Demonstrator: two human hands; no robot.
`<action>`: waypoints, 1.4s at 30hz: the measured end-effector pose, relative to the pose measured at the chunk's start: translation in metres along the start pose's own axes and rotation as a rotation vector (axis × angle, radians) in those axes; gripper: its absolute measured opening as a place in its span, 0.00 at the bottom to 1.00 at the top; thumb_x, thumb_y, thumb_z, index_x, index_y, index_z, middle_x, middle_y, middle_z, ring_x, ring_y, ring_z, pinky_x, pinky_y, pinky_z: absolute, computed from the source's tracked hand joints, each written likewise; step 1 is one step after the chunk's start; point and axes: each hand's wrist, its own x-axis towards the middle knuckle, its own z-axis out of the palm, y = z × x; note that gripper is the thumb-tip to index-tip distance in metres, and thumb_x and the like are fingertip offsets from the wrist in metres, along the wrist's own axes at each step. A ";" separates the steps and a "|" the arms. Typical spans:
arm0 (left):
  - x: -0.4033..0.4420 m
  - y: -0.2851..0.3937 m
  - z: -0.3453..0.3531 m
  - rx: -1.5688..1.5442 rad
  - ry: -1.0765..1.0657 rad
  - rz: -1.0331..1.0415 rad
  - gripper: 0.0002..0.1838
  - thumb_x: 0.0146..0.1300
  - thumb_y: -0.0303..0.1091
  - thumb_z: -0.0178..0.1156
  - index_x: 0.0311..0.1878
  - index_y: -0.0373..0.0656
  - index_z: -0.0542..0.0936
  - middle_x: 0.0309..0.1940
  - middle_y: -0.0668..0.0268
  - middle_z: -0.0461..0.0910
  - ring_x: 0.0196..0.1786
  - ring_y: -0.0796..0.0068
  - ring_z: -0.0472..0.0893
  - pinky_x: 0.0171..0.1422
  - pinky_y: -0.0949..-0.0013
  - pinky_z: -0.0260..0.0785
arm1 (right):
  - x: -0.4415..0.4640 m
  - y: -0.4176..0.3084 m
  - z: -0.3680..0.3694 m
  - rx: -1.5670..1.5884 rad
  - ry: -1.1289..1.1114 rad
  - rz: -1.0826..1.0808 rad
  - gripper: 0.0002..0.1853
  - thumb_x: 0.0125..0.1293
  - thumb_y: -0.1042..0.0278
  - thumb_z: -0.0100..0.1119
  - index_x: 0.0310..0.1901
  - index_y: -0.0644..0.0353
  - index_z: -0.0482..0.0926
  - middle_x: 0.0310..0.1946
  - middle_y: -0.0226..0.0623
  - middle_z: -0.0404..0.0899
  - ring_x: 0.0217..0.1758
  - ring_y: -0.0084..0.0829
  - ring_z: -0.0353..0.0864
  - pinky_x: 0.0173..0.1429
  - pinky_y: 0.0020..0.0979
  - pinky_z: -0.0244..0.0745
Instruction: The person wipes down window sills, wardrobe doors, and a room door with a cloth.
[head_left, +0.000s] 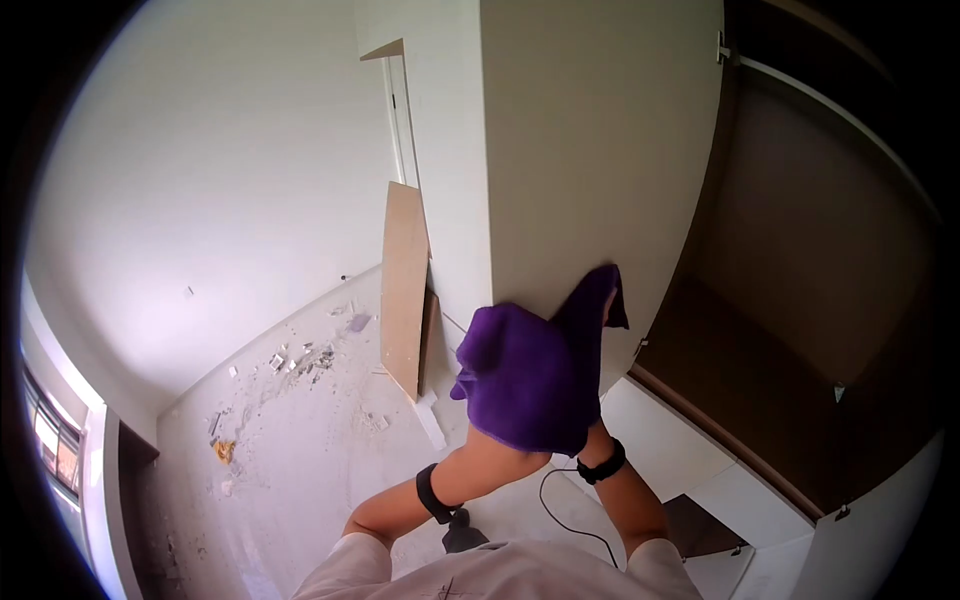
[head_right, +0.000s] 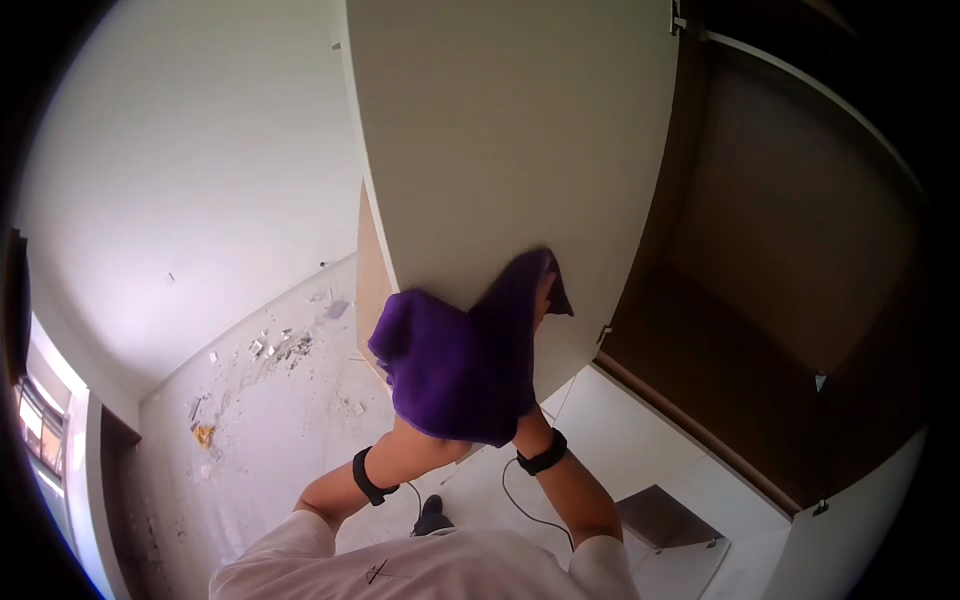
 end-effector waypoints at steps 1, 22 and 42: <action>0.006 -0.002 -0.005 0.024 0.012 0.051 0.26 0.46 0.33 0.68 0.53 0.46 0.85 0.56 0.55 0.82 0.58 0.45 0.79 0.64 0.45 0.68 | 0.008 -0.002 -0.004 -0.013 0.018 -0.032 0.40 0.73 0.60 0.61 0.79 0.58 0.49 0.77 0.45 0.56 0.79 0.37 0.59 0.80 0.37 0.57; 0.088 0.027 0.121 0.061 0.434 0.093 0.20 0.58 0.25 0.58 0.55 0.34 0.80 0.42 0.47 0.83 0.47 0.42 0.81 0.55 0.52 0.73 | 0.020 0.072 -0.078 0.005 -0.035 0.139 0.35 0.74 0.61 0.59 0.77 0.60 0.55 0.75 0.43 0.62 0.76 0.36 0.64 0.78 0.36 0.61; -0.014 0.016 0.108 0.221 0.119 -0.059 0.28 0.52 0.26 0.63 0.61 0.42 0.80 0.59 0.47 0.78 0.66 0.40 0.72 0.70 0.41 0.60 | -0.009 0.023 -0.079 -0.102 -0.080 0.039 0.31 0.75 0.62 0.58 0.75 0.61 0.61 0.72 0.42 0.67 0.74 0.35 0.68 0.76 0.35 0.64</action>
